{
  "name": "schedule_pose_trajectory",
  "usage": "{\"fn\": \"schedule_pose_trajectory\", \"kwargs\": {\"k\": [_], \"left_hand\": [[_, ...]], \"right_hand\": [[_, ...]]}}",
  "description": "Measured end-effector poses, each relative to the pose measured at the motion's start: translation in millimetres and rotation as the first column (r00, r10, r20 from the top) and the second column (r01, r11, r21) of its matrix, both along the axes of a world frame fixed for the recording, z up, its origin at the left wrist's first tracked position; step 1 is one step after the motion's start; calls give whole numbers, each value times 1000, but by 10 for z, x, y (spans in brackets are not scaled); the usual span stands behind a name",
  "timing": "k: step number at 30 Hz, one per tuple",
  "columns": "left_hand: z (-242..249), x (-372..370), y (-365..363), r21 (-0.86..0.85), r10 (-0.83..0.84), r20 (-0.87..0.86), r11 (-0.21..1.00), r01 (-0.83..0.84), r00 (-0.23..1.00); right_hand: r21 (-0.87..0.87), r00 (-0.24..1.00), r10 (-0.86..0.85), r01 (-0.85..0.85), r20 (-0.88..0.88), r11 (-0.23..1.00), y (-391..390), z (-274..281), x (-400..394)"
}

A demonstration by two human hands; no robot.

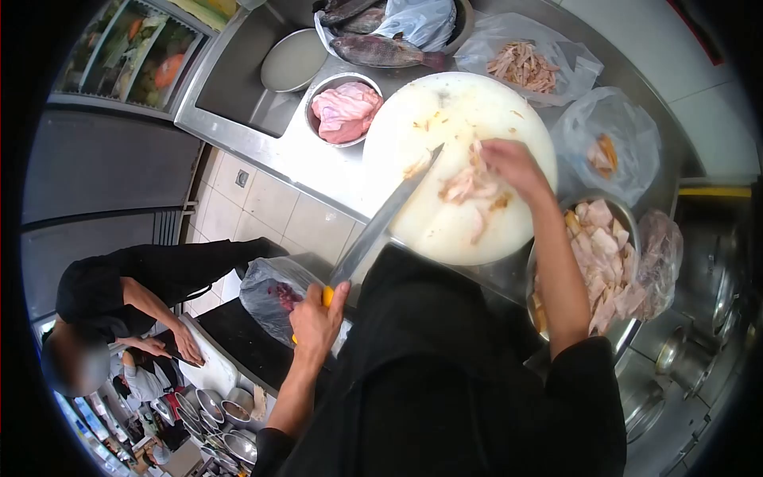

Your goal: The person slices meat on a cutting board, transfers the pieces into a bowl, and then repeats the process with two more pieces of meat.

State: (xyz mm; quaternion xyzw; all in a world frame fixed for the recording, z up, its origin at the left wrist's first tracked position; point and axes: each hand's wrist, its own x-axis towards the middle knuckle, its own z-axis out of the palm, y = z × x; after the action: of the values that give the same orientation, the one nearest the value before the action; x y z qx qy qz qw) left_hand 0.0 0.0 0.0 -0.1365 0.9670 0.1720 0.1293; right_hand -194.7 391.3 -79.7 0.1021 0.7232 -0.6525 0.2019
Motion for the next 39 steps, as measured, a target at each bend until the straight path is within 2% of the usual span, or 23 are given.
{"fn": "schedule_pose_trajectory", "kwargs": {"k": [2,4,5,8,12,15,16,19,22,23,25,26,29,32,35,39], "left_hand": [[-5,-4,-1,6,-21,-21,1000,21,1000],[-11,-8,-2,-15,-45,-66,999,45,997],[-29,-1,18,-14,-56,-84,998,55,995],[-14,-12,80,-36,-116,-172,993,112,978],[-56,-61,87,-68,-207,-253,978,196,945],[-44,-113,102,-109,-308,-299,951,288,903],[-37,-123,100,-106,-320,-299,947,303,899],[6,-136,76,-75,-355,-272,935,348,894],[82,-122,10,-69,-379,-151,926,372,913],[112,-123,-17,-72,-383,-96,923,378,919],[258,-147,-48,58,-316,41,948,314,948],[299,-159,-74,120,-288,113,954,274,951],[221,-181,-305,277,-260,258,943,187,931],[189,-268,-383,433,-40,545,869,-240,838],[117,-428,-383,507,-48,702,734,-452,710],[-75,-572,-292,470,-56,805,667,-577,591]], "right_hand": [[64,999,-45,47,-25,997,17,22,96],[314,999,-2,18,-50,949,-8,249,246],[443,998,23,4,-54,896,-7,346,347],[728,926,186,123,-329,675,-54,365,630],[576,719,315,143,-619,805,-242,540,546],[610,689,485,-77,-539,788,-273,540,455],[605,727,552,-237,-409,760,-252,528,376],[613,729,591,-301,-345,731,-216,383,279],[571,751,467,-148,-467,808,-179,329,347],[507,811,341,-64,-475,859,-162,337,385],[380,888,72,121,-455,917,-119,364,496],[404,870,26,203,-493,892,-81,312,561],[467,922,-47,238,-385,852,-18,195,744],[656,763,149,417,-629,629,-80,-115,929],[668,782,-20,544,-622,508,-374,-220,1021],[693,787,-89,584,-610,422,-795,-292,956]]}}
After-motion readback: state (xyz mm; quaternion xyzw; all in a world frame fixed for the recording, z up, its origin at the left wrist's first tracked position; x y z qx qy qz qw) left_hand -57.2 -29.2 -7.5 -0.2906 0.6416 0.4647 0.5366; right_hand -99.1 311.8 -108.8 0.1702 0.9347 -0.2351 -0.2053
